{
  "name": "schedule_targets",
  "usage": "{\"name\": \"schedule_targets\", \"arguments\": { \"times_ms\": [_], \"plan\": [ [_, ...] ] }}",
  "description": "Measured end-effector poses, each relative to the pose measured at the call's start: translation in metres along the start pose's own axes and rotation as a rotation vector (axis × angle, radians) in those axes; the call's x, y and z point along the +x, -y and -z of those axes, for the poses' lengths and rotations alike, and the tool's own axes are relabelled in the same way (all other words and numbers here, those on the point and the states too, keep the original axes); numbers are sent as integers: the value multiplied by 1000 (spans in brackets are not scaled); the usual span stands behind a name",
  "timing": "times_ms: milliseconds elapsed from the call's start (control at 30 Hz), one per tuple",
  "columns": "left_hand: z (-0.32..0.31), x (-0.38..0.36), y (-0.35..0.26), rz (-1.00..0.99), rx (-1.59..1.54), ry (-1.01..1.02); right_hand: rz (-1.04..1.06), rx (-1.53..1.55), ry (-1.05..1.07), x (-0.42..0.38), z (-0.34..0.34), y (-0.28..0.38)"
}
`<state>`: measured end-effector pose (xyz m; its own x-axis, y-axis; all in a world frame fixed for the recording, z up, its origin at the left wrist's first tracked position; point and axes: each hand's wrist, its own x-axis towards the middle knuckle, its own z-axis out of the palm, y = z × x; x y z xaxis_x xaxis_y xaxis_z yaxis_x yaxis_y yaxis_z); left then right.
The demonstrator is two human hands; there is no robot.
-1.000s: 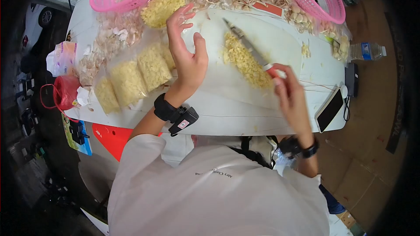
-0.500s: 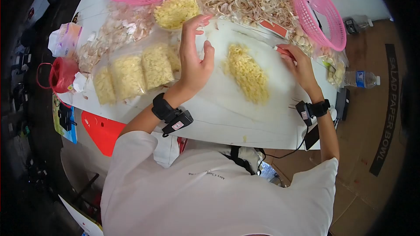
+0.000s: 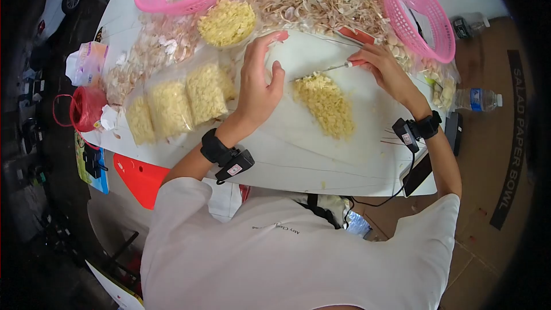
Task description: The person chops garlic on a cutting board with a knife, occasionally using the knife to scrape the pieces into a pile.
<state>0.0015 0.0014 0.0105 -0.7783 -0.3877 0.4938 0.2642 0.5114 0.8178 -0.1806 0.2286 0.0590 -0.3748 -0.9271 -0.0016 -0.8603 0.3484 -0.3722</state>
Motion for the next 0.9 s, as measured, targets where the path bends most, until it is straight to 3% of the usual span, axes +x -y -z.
{"name": "schedule_targets", "arguments": {
  "times_ms": [133, 267, 333, 433, 633, 733, 833, 900],
  "plan": [
    [1, 1, -1, 11, 11, 6, 100, 3, -15, -9, -3, -5],
    [2, 1, -1, 7, 15, 12, 58, 29, -39, -19, -1, -8],
    [1, 0, -1, 10, 9, 10, -10, 231, -95, -21, -1, -9],
    [1, 0, 0, 11, 6, 1, 1, 123, -240, -19, -6, -11],
    [1, 1, 0, 9, 0, -9, -84, 1, -181, -20, -16, -14],
    [1, 0, 1, 18, 0, -12, -16, -56, -158, -39, -14, -6],
    [0, -1, 1, 14, -7, -13, -75, -21, -85, -52, -11, 6],
    [1, -1, 2, 11, -14, -11, -111, 48, -145, -51, -16, 6]
  ]
}}
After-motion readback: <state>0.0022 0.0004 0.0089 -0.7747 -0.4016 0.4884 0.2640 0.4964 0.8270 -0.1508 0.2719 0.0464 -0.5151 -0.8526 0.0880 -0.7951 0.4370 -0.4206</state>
